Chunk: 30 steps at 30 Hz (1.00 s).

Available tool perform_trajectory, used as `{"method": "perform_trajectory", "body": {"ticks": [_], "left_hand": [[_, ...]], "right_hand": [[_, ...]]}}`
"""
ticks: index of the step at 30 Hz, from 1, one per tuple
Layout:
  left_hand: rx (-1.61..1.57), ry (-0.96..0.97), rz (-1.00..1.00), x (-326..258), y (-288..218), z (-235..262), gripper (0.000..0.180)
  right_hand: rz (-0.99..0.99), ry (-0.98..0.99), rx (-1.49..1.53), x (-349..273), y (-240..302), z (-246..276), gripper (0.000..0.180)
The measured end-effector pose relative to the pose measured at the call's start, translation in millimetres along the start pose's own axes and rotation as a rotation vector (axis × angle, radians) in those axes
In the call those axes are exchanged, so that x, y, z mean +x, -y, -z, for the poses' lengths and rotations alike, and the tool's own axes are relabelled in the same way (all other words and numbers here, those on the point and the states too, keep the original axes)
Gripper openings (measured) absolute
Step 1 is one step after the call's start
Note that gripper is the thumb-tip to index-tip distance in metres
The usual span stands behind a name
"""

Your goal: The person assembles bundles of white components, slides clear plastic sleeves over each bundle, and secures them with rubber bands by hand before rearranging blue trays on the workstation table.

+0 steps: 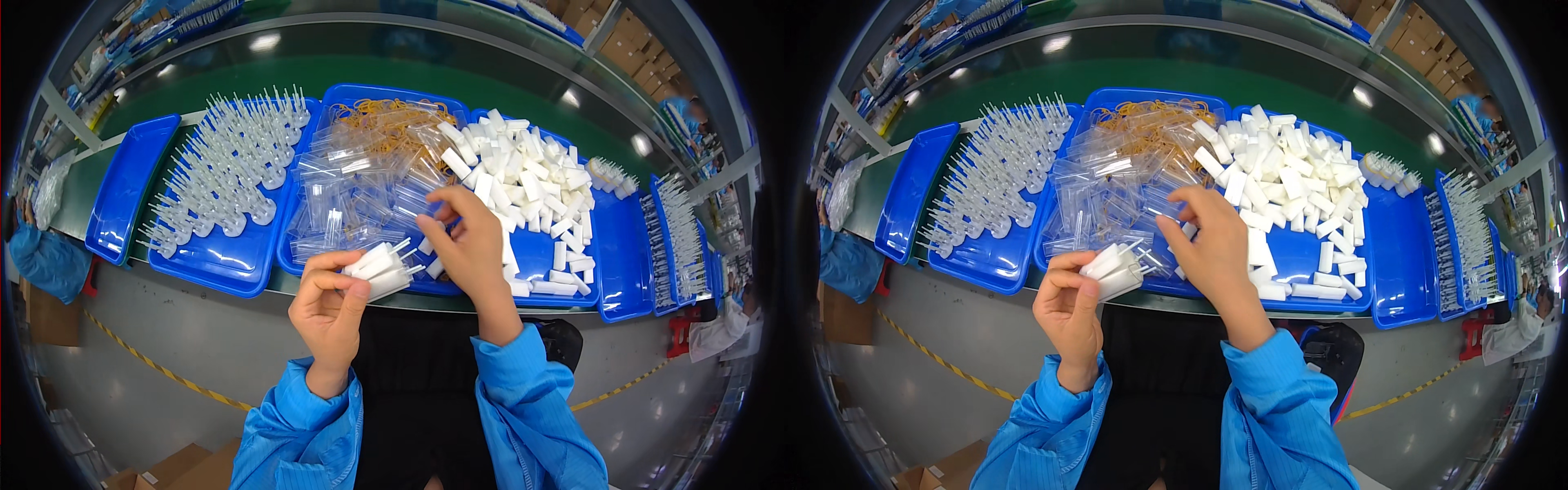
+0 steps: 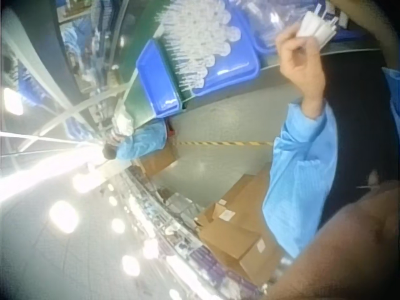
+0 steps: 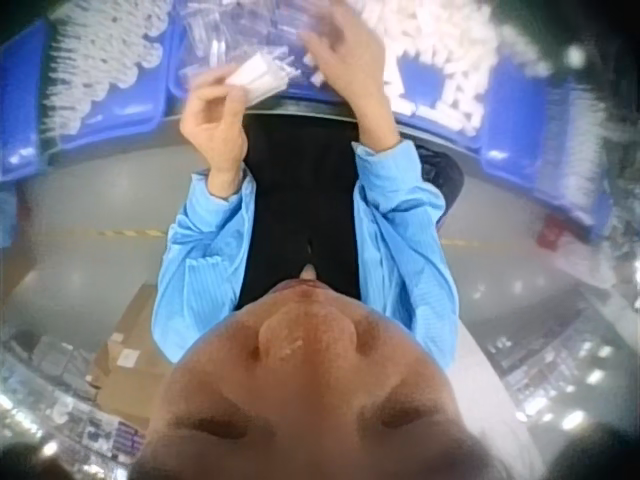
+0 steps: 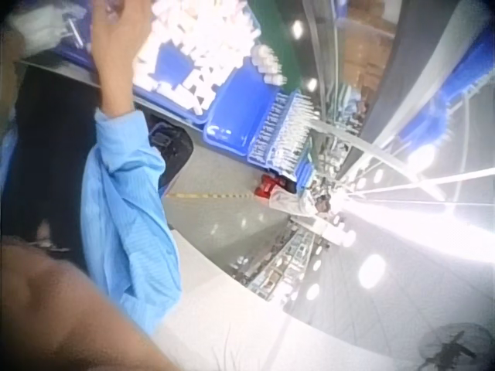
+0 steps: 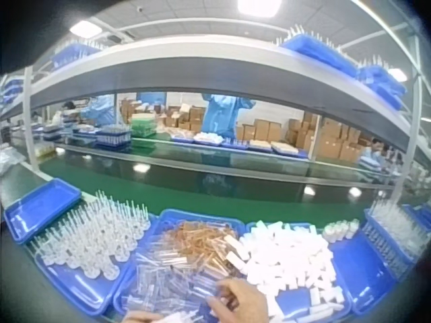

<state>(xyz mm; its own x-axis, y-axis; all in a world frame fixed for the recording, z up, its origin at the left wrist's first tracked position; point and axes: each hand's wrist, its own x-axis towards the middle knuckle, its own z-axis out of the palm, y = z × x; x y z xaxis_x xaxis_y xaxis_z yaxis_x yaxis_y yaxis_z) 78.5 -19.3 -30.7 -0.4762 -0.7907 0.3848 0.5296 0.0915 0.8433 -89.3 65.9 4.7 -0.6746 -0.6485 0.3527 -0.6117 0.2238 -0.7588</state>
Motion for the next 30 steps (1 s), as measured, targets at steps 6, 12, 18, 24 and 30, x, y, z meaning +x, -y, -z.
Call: {"method": "perform_trajectory", "body": {"ticks": [6,12,18,24,30], "left_hand": [[0.042,0.111,0.004,-3,-5,-15,0.014],[0.102,0.170,-0.007,-8,-1,-24,0.017],[0.171,0.201,-0.085,-6,-5,-29,0.018],[0.128,0.206,-0.027,-11,-9,-42,0.020],[0.194,0.200,-0.009,-11,-5,-41,0.026]], "right_hand": [[0.045,-0.136,0.502,-32,-2,29,0.021],[0.266,-0.260,0.055,-37,-9,37,0.026],[0.095,-0.088,0.489,-54,-7,56,0.033],[0.040,0.155,0.671,-68,15,66,0.029],[0.198,0.186,0.601,-71,15,64,0.027]]}}
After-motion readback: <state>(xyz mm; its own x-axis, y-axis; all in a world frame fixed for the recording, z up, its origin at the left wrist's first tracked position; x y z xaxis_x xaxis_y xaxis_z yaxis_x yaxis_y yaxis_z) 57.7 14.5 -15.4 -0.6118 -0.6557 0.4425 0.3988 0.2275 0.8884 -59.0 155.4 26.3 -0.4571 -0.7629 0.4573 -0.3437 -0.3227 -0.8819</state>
